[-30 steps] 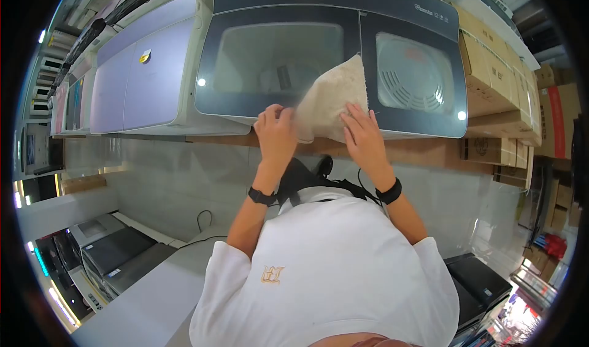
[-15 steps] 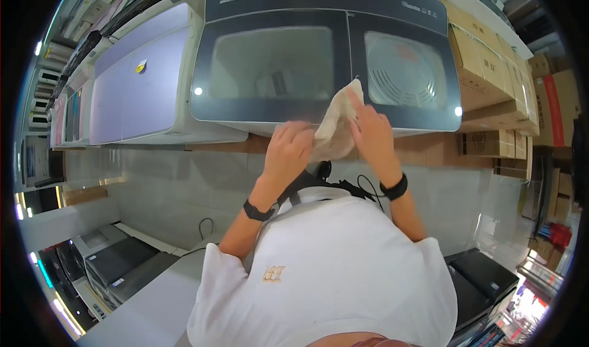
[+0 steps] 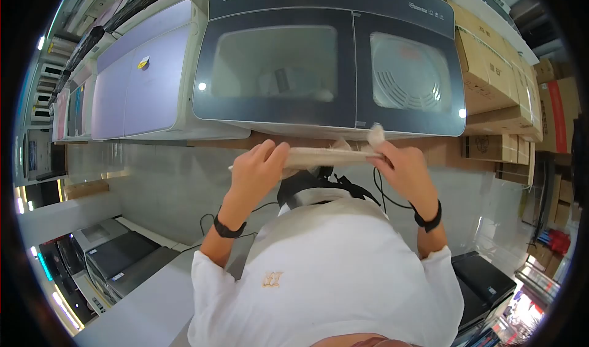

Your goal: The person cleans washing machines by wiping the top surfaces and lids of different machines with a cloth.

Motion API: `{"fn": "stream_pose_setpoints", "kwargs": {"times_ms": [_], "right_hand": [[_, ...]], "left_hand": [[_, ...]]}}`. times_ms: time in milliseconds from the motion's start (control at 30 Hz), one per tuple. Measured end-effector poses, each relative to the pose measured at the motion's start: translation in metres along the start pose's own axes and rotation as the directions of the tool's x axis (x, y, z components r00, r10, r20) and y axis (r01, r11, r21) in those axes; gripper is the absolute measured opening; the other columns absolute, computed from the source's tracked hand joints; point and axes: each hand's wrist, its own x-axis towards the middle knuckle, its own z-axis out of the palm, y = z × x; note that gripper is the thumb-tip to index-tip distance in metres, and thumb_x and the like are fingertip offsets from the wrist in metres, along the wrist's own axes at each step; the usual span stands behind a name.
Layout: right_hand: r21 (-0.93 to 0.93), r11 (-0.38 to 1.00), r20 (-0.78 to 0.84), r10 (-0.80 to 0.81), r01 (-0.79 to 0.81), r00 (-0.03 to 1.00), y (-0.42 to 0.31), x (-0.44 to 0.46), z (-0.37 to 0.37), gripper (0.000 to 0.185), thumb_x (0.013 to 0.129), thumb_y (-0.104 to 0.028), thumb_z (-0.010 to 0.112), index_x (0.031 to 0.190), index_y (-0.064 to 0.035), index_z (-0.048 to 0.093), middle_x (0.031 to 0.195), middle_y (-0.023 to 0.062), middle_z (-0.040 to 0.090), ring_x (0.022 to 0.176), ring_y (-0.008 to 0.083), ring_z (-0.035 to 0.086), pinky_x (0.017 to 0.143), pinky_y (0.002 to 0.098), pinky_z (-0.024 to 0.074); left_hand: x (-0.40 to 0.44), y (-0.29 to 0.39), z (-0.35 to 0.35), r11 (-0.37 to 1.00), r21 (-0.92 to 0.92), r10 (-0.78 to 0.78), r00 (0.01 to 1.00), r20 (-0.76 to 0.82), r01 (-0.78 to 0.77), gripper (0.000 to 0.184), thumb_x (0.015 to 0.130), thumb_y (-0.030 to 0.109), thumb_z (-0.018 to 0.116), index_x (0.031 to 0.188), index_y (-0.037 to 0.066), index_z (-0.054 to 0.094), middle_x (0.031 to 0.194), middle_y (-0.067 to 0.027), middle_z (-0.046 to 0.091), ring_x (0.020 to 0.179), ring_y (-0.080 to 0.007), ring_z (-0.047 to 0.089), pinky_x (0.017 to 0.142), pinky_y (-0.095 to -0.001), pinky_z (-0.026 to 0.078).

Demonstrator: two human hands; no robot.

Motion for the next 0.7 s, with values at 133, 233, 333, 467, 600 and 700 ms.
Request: {"fn": "stream_pose_setpoints", "kwargs": {"times_ms": [133,233,333,467,600,700], "right_hand": [[-0.053,0.989,-0.115,0.129,-0.136,0.985,-0.015,0.02,-0.016,0.017,0.096,-0.022,0.071,0.095,-0.0075,0.061,0.067,0.0161,0.065,0.068,0.0405,0.065,0.06,0.0484,0.0485],[-0.102,0.989,-0.358,0.062,-0.105,0.932,0.007,0.075,0.003,0.015,0.098,-0.021,0.067,0.1,-0.0073,0.062,0.076,0.0179,0.069,0.072,0.0427,0.067,0.063,0.052,0.05],[-0.107,0.98,-0.491,0.093,-0.166,0.866,0.037,0.131,0.042,0.027,0.098,-0.022,0.066,0.121,-0.0077,0.063,0.101,0.0195,0.073,0.083,0.0419,0.07,0.071,0.0527,0.0539],[-0.112,0.993,-0.419,-0.004,-0.048,0.908,0.053,0.122,0.111,0.048,0.099,-0.021,0.065,0.144,-0.0059,0.057,0.138,0.0234,0.061,0.127,0.0424,0.058,0.101,0.0506,0.0488],[-0.303,0.951,-0.26,-0.137,0.054,0.956,0.052,0.062,0.137,0.062,0.098,-0.025,0.066,0.154,-0.0053,0.05,0.159,0.0222,0.047,0.147,0.0409,0.044,0.118,0.0535,0.0356],[-0.346,0.936,-0.242,-0.15,0.06,0.959,0.059,0.061,0.125,0.06,0.095,-0.024,0.066,0.149,-0.0026,0.053,0.157,0.0217,0.049,0.146,0.0397,0.045,0.12,0.0538,0.0345]], "left_hand": [[0.025,-0.01,-0.006,0.978,0.184,0.105,0.994,-0.016,-0.1,0.017,0.085,0.011,0.074,0.1,0.013,0.066,0.084,-0.0044,0.058,0.072,-0.0252,0.061,0.059,-0.037,0.048],[0.078,-0.037,0.027,0.939,0.336,0.109,0.988,-0.107,-0.068,0.018,0.087,0.014,0.072,0.103,0.014,0.066,0.091,-0.0021,0.061,0.079,-0.0248,0.06,0.067,-0.0412,0.049],[0.11,-0.05,0.065,0.908,0.419,0.092,0.978,-0.189,-0.005,0.031,0.089,0.015,0.068,0.12,0.015,0.068,0.114,-0.0082,0.065,0.102,-0.0302,0.063,0.088,-0.0475,0.049],[0.087,-0.037,0.128,0.973,0.176,-0.147,0.989,-0.033,0.15,0.05,0.094,0.021,0.064,0.143,0.013,0.06,0.147,-0.0176,0.055,0.132,-0.0396,0.053,0.109,-0.054,0.041],[0.036,-0.019,0.151,0.986,0.11,-0.124,0.991,-0.047,0.128,0.063,0.097,0.03,0.062,0.155,0.01,0.05,0.165,-0.0207,0.039,0.149,-0.0446,0.04,0.12,-0.0589,0.032],[0.039,-0.027,0.154,0.986,0.068,-0.156,0.988,0.004,0.155,0.068,0.098,0.035,0.062,0.159,0.011,0.046,0.168,-0.0216,0.036,0.153,-0.044,0.036,0.123,-0.058,0.028]]}}
